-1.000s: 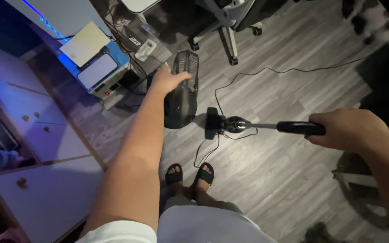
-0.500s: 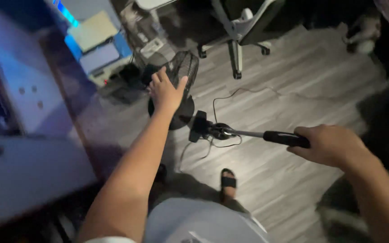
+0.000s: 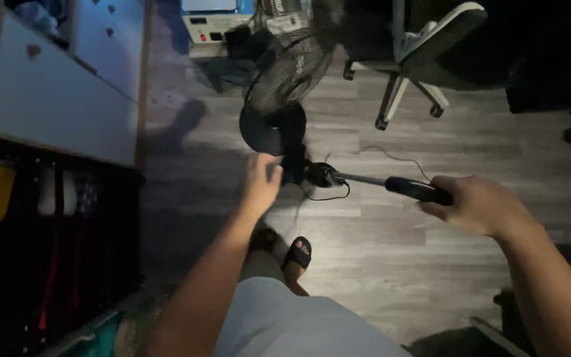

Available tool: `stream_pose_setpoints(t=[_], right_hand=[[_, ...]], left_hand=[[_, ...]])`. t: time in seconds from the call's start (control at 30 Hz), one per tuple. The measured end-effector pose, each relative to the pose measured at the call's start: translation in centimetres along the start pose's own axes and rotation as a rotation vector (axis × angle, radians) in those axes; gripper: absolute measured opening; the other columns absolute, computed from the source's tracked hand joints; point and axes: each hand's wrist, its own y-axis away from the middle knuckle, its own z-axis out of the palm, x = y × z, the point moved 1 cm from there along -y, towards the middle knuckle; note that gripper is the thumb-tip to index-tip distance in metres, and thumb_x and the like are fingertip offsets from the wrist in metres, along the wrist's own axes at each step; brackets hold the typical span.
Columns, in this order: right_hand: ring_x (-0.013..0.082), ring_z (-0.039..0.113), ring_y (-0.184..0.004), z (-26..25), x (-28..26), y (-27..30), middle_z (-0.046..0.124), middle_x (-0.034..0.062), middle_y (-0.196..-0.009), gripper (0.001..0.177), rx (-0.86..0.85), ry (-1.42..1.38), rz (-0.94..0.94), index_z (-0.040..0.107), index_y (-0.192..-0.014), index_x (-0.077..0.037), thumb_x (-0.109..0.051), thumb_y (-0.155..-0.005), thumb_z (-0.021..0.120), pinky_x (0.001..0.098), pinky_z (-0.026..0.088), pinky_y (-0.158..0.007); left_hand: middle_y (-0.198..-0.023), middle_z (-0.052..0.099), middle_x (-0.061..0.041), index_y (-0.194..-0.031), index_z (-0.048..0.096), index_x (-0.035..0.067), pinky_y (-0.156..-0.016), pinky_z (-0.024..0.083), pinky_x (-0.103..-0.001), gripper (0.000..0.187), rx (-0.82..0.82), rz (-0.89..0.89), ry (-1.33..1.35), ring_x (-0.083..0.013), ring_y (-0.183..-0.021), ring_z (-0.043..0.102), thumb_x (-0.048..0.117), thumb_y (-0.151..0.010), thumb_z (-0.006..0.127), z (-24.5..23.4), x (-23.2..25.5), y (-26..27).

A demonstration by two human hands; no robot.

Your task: The person is vacuuming the wooden floor in a bedroom, moving around furniture and a fan.

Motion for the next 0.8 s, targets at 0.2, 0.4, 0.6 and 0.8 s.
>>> stream_pose_setpoints(t=[0.2, 0.4, 0.6, 0.8], right_hand=[[0.0231, 0.071, -0.083, -0.3, -1.1, -0.1, 0.074, 0.0049, -0.086, 0.048, -0.076, -0.027, -0.149, 0.074, -0.113, -0.026, -0.061, -0.08, 0.071, 0.0432, 0.055, -0.079], [0.023, 0.071, -0.076, 0.1, -3.6, 0.1, 0.074, 0.0063, -0.078, 0.048, -0.081, -0.017, -0.188, 0.076, -0.108, -0.023, -0.062, -0.079, 0.073, 0.0429, 0.053, -0.075], [0.0228, 0.07, -0.066, 2.0, -5.9, -2.5, 0.075, 0.0084, -0.068, 0.048, -0.066, -0.052, -0.284, 0.077, -0.106, -0.021, -0.061, -0.079, 0.074, 0.0425, 0.053, -0.069], [0.0248, 0.068, -0.061, 5.1, -11.4, -3.8, 0.073, 0.0118, -0.067, 0.057, -0.012, -0.266, -0.26, 0.073, -0.119, -0.017, -0.06, -0.08, 0.072, 0.0423, 0.052, -0.065]], left_hand=[[-0.122, 0.063, -0.017, -0.125, 0.06, 0.013, -0.093, 0.048, -0.052, 0.053, -0.373, 0.103, -0.107, -0.038, -0.115, 0.06, 0.025, -0.077, 0.08, 4.8, 9.2, 7.0], [-0.158, 0.031, -0.023, -0.157, 0.021, 0.008, -0.111, 0.033, -0.057, 0.1, -0.579, 0.034, -0.17, -0.0428, -0.143, 0.033, 0.048, -0.085, 0.078, 6.3, 15.5, 9.4], [-0.16, 0.034, -0.02, -0.162, 0.027, 0.014, -0.112, 0.036, -0.055, 0.089, -0.539, -0.013, -0.215, -0.0419, -0.144, 0.037, 0.044, -0.091, 0.071, 3.3, 15.9, 8.1], [-0.16, 0.032, -0.027, -0.158, 0.027, 0.004, -0.106, 0.042, -0.055, 0.094, -0.341, -0.106, -0.258, -0.0462, -0.136, 0.043, 0.041, -0.087, 0.076, 3.1, 11.7, 7.2]])
